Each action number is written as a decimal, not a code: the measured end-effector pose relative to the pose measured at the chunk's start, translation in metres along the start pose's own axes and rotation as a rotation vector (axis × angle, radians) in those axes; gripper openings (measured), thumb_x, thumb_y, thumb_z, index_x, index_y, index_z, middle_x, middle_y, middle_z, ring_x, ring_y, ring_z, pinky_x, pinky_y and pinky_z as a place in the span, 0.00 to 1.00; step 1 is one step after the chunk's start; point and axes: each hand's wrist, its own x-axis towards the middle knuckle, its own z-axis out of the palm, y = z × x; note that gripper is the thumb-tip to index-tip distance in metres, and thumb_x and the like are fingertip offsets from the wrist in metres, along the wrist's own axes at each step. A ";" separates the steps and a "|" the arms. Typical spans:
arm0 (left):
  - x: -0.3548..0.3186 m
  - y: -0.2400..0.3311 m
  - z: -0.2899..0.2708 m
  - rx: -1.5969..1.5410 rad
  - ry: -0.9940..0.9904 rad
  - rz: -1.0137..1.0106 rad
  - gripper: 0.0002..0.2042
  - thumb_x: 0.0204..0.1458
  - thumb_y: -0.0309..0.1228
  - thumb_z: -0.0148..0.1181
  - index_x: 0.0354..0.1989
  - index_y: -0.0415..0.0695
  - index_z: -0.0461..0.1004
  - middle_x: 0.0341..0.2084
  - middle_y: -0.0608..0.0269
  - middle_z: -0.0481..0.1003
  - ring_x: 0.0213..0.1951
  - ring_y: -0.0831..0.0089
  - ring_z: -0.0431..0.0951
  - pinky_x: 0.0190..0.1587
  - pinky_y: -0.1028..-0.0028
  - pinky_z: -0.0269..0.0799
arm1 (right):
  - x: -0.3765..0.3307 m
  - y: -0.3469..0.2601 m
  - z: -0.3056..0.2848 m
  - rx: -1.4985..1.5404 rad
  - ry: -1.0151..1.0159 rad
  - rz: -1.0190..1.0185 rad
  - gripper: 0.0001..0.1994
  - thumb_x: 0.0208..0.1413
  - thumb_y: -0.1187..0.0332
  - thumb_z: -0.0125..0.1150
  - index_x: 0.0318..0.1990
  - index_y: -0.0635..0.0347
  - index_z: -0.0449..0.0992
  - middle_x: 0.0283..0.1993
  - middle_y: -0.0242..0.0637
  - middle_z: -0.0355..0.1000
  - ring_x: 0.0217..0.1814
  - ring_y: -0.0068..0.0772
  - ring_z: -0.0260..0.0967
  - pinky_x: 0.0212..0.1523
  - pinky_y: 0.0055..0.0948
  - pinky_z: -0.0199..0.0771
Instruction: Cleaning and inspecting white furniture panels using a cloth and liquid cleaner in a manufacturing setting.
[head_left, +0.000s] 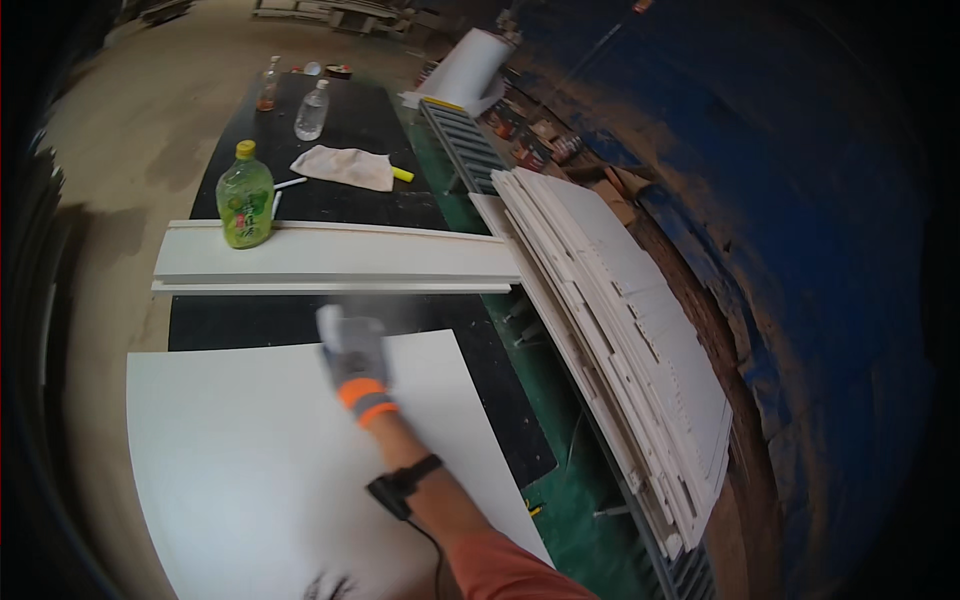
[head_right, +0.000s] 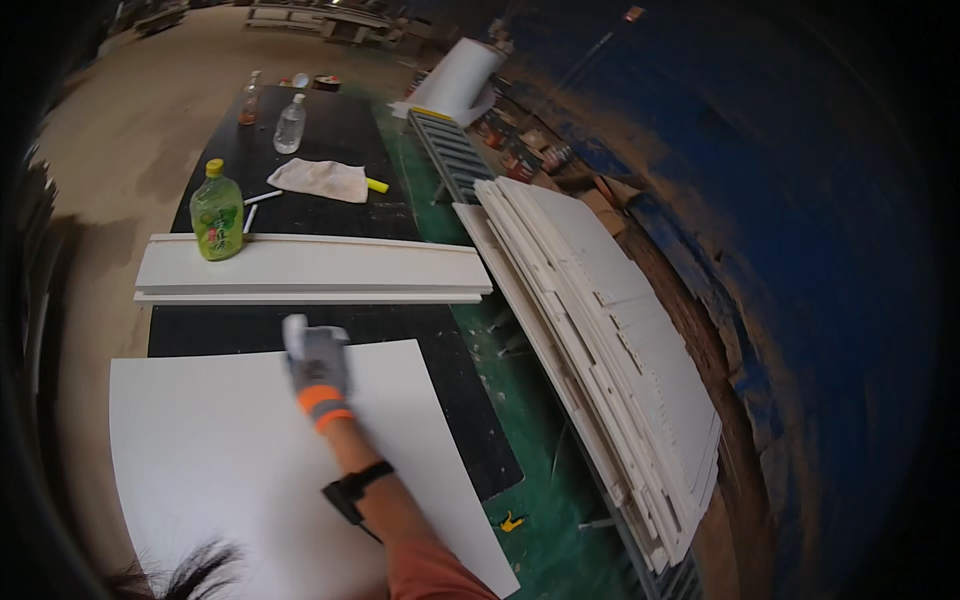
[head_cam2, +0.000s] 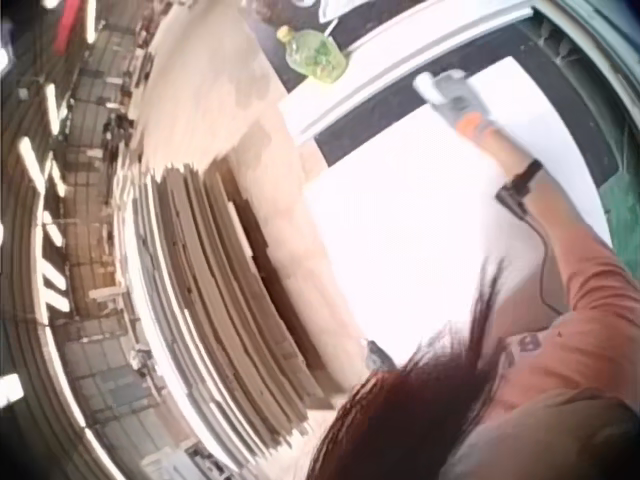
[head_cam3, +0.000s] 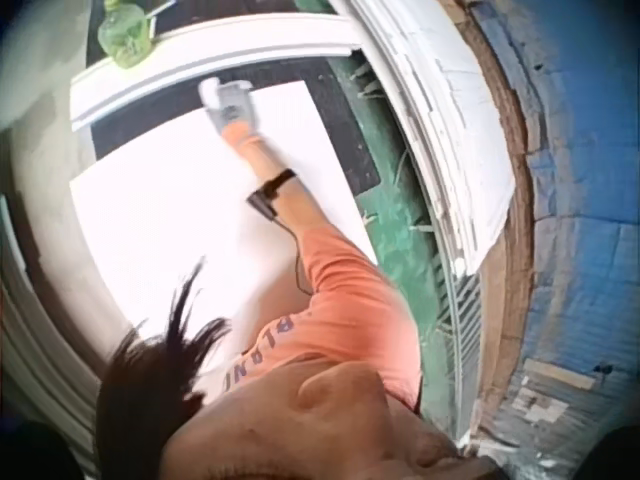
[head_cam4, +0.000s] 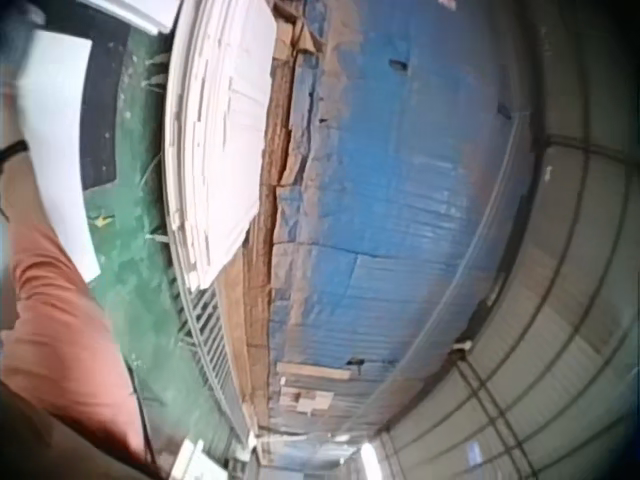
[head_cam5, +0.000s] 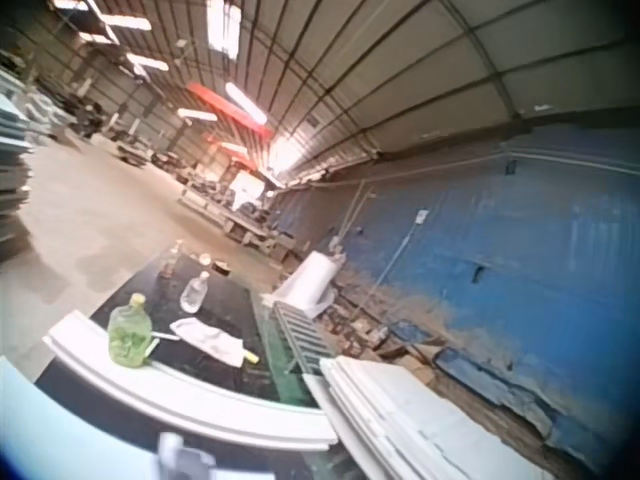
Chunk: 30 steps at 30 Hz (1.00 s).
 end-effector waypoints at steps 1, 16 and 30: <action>0.002 -0.003 0.001 -0.037 -0.003 -0.002 0.19 0.58 0.40 0.55 0.44 0.33 0.71 0.34 0.49 0.75 0.33 0.61 0.73 0.35 0.65 0.70 | 0.018 -0.040 -0.037 0.046 -0.317 -0.046 0.24 0.57 0.49 0.48 0.52 0.58 0.69 0.42 0.37 0.69 0.48 0.38 0.65 0.57 0.39 0.61; -0.014 0.119 -0.080 -0.465 0.425 0.060 0.15 0.57 0.31 0.45 0.19 0.38 0.64 0.16 0.47 0.67 0.18 0.55 0.67 0.22 0.57 0.59 | 0.011 -0.364 -0.108 0.579 -0.186 -0.913 0.21 0.56 0.55 0.53 0.53 0.57 0.72 0.57 0.43 0.69 0.64 0.44 0.60 0.64 0.44 0.54; -0.113 0.082 -0.049 -2.549 0.668 -0.624 0.28 0.57 0.56 0.49 0.47 0.38 0.67 0.38 0.52 0.76 0.41 0.57 0.78 0.48 0.59 0.76 | -0.276 -0.283 -0.220 0.909 -0.437 -1.782 0.29 0.58 0.54 0.49 0.64 0.58 0.61 0.66 0.43 0.60 0.73 0.49 0.47 0.70 0.50 0.44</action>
